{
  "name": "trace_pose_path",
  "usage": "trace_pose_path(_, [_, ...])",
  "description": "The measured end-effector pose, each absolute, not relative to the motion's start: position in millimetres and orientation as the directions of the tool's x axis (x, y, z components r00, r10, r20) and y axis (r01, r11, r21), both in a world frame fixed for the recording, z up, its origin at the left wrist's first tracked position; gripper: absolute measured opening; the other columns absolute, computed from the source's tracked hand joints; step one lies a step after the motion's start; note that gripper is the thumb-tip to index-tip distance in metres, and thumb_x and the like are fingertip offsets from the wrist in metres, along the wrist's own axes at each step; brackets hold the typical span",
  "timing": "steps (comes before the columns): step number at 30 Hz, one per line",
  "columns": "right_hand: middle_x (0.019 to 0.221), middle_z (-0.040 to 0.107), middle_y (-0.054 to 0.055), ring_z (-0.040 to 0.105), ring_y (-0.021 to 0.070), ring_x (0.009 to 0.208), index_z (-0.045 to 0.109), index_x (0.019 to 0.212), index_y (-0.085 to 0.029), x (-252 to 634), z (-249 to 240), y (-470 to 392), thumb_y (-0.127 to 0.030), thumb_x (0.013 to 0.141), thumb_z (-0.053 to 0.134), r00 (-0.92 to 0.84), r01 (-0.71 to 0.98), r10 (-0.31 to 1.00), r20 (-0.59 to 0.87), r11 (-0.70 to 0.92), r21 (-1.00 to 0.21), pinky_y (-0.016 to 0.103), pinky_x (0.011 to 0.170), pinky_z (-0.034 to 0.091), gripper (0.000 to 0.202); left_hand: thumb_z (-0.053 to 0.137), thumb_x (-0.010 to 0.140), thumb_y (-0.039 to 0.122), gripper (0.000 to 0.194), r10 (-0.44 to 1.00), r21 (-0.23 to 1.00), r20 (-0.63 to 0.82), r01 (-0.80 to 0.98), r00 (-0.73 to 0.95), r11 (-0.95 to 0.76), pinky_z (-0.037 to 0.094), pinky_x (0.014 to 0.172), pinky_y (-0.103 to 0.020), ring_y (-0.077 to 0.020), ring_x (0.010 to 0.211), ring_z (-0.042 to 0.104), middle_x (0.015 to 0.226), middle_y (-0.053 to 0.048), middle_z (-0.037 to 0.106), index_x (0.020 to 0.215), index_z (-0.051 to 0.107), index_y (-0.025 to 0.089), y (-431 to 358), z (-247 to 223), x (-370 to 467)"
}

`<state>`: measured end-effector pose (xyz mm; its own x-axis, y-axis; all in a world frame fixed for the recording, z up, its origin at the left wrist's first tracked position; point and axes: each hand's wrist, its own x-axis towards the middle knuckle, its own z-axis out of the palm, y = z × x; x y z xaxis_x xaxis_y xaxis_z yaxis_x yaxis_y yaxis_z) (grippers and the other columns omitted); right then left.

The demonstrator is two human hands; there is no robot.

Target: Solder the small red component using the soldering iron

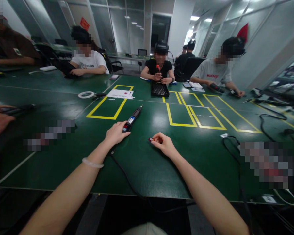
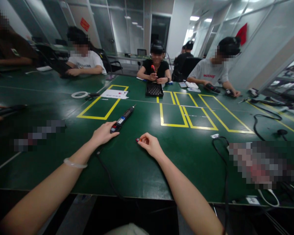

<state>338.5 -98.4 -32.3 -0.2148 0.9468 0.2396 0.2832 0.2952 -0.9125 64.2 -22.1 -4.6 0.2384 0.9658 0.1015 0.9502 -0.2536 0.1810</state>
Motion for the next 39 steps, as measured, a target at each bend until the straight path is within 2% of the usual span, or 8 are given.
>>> trace_pose_path(5, [0.065,0.053,-0.003,0.046,0.0107,0.056,0.057,0.086,-0.018,337,-31,-100,-0.034,0.079,0.066,-0.229,0.312,0.942,0.244,0.309,-0.898,0.023,0.054,0.037,0.019,0.054,0.083,0.048,0.065,0.904,0.236,0.125,0.873,0.409,-0.427,0.046,0.092,-0.039,-0.0281,0.120,0.050,0.139,-0.009,0.049,0.141,0.038,0.024,-43,-5,97])
trace_pose_path(12, [0.064,0.054,-0.004,0.048,0.0113,0.055,0.054,0.085,-0.020,336,-29,-102,-0.035,0.079,0.065,-0.246,0.340,0.939,0.241,0.316,-0.886,0.023,0.054,0.038,0.019,0.058,0.082,0.044,0.064,0.827,0.330,0.141,0.762,0.544,-0.557,0.047,0.093,-0.038,-0.0267,0.123,0.048,0.140,-0.007,0.049,0.140,0.038,0.028,-64,-5,129])
trace_pose_path(19, [0.058,0.051,-0.006,0.047,0.0113,0.052,0.051,0.078,-0.021,335,-34,-99,-0.030,0.078,0.065,-0.221,0.536,0.947,0.233,0.317,-0.782,0.023,0.054,0.034,0.017,0.058,0.081,0.040,0.065,0.776,0.335,0.125,0.710,0.618,-0.619,0.048,0.091,-0.038,-0.0267,0.124,0.047,0.142,-0.007,0.047,0.141,0.037,0.028,-74,-5,141])
trace_pose_path(24, [0.060,0.050,-0.007,0.046,0.0114,0.053,0.052,0.088,-0.021,333,-32,-100,-0.028,0.080,0.063,-0.237,0.520,0.934,0.267,0.355,-0.777,0.023,0.056,0.035,0.015,0.058,0.082,0.040,0.065,0.760,0.335,0.128,0.693,0.638,-0.638,0.047,0.094,-0.038,-0.0263,0.124,0.048,0.141,-0.007,0.047,0.142,0.036,0.028,-74,-6,143])
trace_pose_path(30, [0.066,0.055,-0.002,0.051,0.0124,0.058,0.056,0.084,-0.019,337,-29,-102,-0.025,0.084,0.056,-0.325,0.422,0.897,0.301,0.422,-0.803,0.023,0.058,0.038,0.005,0.057,0.083,0.043,0.063,0.753,0.324,0.144,0.688,0.642,-0.649,0.047,0.093,-0.038,-0.0263,0.123,0.049,0.141,-0.007,0.047,0.141,0.037,0.027,-75,-5,143])
trace_pose_path(36, [0.066,0.055,-0.002,0.048,0.0126,0.058,0.059,0.078,-0.018,340,-32,-98,-0.026,0.084,0.058,-0.304,0.431,0.899,0.315,0.425,-0.796,0.023,0.057,0.036,0.010,0.054,0.086,0.046,0.059,0.779,0.250,0.198,0.738,0.594,-0.626,0.046,0.092,-0.037,-0.0266,0.121,0.050,0.141,-0.009,0.048,0.139,0.039,0.026,-84,-4,153])
trace_pose_path(39, [0.068,0.057,-0.001,0.049,0.0128,0.060,0.061,0.076,-0.018,342,-32,-96,-0.028,0.085,0.059,-0.281,0.404,0.901,0.332,0.425,-0.810,0.024,0.059,0.037,0.014,0.050,0.089,0.047,0.057,0.814,0.228,0.195,0.782,0.547,-0.580,0.047,0.088,-0.036,-0.0270,0.117,0.052,0.135,-0.010,0.053,0.140,0.040,0.025,-89,-3,160])
